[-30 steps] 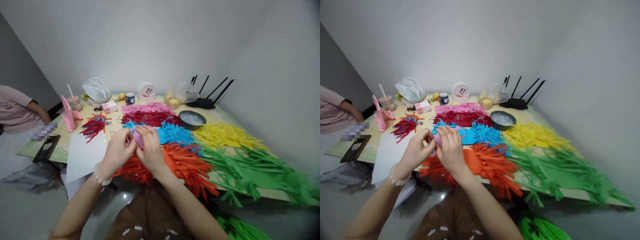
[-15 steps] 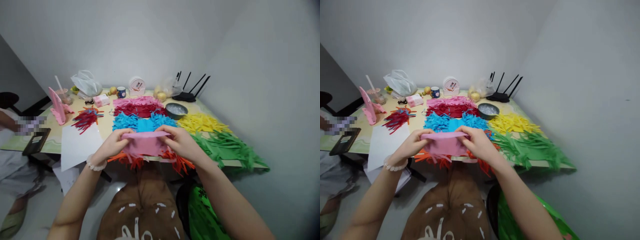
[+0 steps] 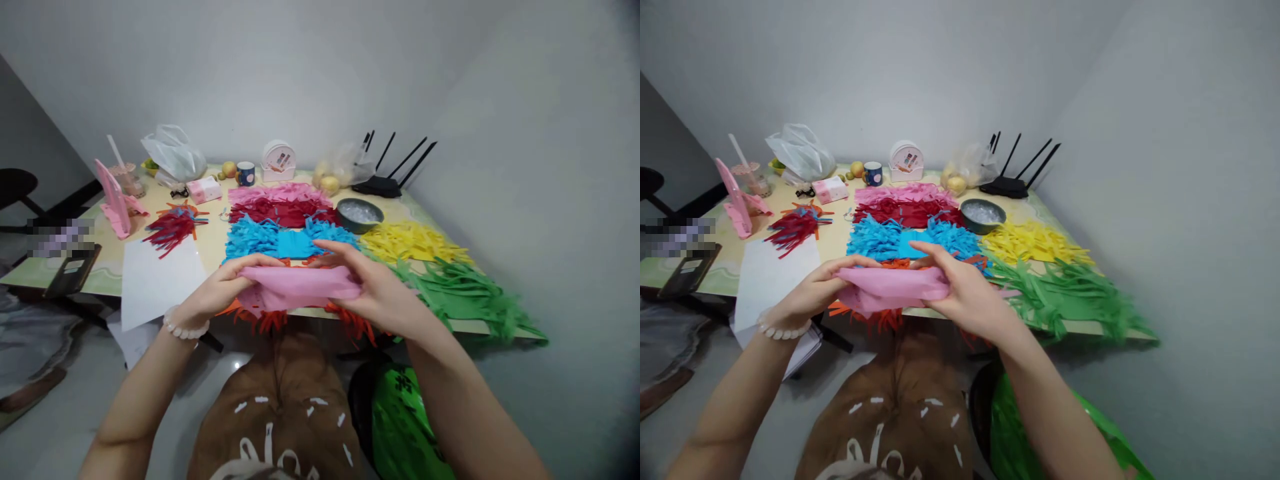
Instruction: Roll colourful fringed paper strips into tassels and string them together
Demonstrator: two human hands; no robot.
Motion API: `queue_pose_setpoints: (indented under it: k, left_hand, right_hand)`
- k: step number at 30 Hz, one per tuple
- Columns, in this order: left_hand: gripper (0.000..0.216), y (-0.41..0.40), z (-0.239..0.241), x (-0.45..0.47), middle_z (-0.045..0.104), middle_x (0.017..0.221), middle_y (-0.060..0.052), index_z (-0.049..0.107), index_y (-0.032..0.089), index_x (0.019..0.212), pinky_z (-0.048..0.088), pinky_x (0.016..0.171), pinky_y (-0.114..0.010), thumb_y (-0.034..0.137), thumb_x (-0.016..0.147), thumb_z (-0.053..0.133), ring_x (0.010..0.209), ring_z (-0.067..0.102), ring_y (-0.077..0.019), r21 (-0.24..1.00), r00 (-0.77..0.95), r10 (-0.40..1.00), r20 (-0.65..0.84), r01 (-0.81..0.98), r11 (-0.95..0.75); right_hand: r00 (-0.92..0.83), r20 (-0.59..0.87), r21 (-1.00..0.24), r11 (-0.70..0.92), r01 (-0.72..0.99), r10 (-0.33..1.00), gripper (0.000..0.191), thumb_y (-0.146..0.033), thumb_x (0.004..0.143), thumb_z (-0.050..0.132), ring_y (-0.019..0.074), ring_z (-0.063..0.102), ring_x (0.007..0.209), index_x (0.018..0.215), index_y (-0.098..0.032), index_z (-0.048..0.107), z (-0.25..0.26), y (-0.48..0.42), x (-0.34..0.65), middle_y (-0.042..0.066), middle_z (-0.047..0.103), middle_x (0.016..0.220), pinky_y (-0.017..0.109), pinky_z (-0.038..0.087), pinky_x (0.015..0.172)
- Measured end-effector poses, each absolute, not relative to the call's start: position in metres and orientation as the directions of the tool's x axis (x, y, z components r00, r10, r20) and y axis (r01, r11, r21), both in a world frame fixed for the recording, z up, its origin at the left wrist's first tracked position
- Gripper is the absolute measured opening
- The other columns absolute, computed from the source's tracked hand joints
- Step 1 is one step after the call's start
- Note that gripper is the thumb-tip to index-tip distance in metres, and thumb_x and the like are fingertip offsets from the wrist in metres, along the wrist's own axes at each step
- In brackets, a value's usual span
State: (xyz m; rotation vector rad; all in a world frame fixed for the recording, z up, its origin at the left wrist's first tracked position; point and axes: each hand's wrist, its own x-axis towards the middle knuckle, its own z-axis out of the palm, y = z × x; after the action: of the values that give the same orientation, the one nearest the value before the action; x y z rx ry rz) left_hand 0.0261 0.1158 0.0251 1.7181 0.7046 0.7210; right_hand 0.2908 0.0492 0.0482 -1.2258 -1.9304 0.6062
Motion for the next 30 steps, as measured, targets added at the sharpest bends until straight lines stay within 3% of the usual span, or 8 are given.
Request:
queue_pose_setpoints:
  k: [4,10,13,16,21,26,30]
  left_hand:
    - [0.035,0.121,0.023,0.024,0.067,0.126,-0.007,0.069,0.024,0.118,0.045,0.105,-0.039,0.026,0.086,0.055,0.123,0.058,-0.0279,0.955,0.681,0.728,0.071,0.164,-0.247]
    - [0.06,0.124,0.025,0.034,0.058,0.141,-0.009,0.053,0.026,0.138,0.046,0.105,-0.035,0.031,0.081,0.071,0.126,0.057,-0.0258,0.889,0.733,0.668,0.129,0.213,-0.406]
    - [0.04,0.127,0.023,0.045,0.067,0.128,-0.009,0.064,0.021,0.123,0.049,0.098,-0.033,0.029,0.084,0.064,0.116,0.062,-0.0248,0.863,0.687,0.711,0.151,0.26,-0.434]
    - [0.026,0.13,0.022,0.053,0.072,0.11,-0.006,0.069,0.019,0.106,0.052,0.088,-0.031,0.033,0.086,0.06,0.102,0.067,-0.0235,0.879,0.734,0.675,0.072,0.273,-0.39]
    - [0.047,0.123,0.02,0.073,0.068,0.122,-0.006,0.061,0.023,0.12,0.049,0.089,-0.032,0.043,0.079,0.072,0.107,0.064,-0.0252,0.793,0.72,0.674,0.162,0.312,-0.524]
    - [0.017,0.111,0.006,0.101,0.071,0.092,-0.006,0.064,0.021,0.098,0.045,0.08,-0.035,0.021,0.083,0.055,0.087,0.064,-0.0244,0.593,0.577,0.756,0.31,0.504,-0.628]
    - [0.018,0.123,-0.005,0.102,0.066,0.081,-0.002,0.062,0.019,0.085,0.042,0.072,-0.03,0.013,0.078,0.047,0.076,0.059,-0.0191,0.711,0.551,0.763,0.339,0.381,-0.591]
  right_hand:
    - [-0.223,0.308,-0.756,0.38,0.533,0.925,0.039,-0.01,0.071,0.054,0.0233,0.072,0.096,0.103,-0.023,0.072,0.041,0.058,0.287,0.004,0.077,0.106,0.032,0.056,0.081]
    - [-0.245,0.257,-0.756,0.352,0.552,0.935,0.043,-0.007,0.067,0.051,0.0225,0.073,0.094,0.098,-0.025,0.075,0.042,0.065,0.287,0.002,0.078,0.104,0.032,0.057,0.081]
    - [-0.27,0.249,-0.759,0.361,0.542,0.93,0.033,-0.014,0.075,0.054,0.0221,0.073,0.088,0.098,-0.023,0.075,0.047,0.066,0.29,0.003,0.078,0.098,0.029,0.057,0.072]
    - [-0.266,0.252,-0.758,0.361,0.543,0.93,0.03,-0.017,0.078,0.055,0.0214,0.072,0.083,0.099,-0.023,0.075,0.05,0.066,0.295,0.003,0.077,0.094,0.028,0.056,0.067]
    - [-0.257,0.254,-0.704,0.36,0.612,0.932,0.035,-0.013,0.077,0.052,0.021,0.072,0.085,0.101,-0.024,0.075,0.058,0.066,0.297,0.002,0.077,0.097,0.029,0.054,0.071]
    - [-0.265,0.235,-0.586,0.354,0.729,0.935,0.037,-0.012,0.075,0.053,0.0161,0.067,0.065,0.102,-0.025,0.075,0.074,0.061,0.291,0.0,0.077,0.083,0.024,0.047,0.059]
    - [-0.259,0.212,-0.54,0.334,0.773,0.942,0.038,-0.011,0.072,0.053,0.0141,0.061,0.058,0.101,-0.021,0.076,0.092,0.055,0.294,0.0,0.074,0.074,0.023,0.043,0.057]
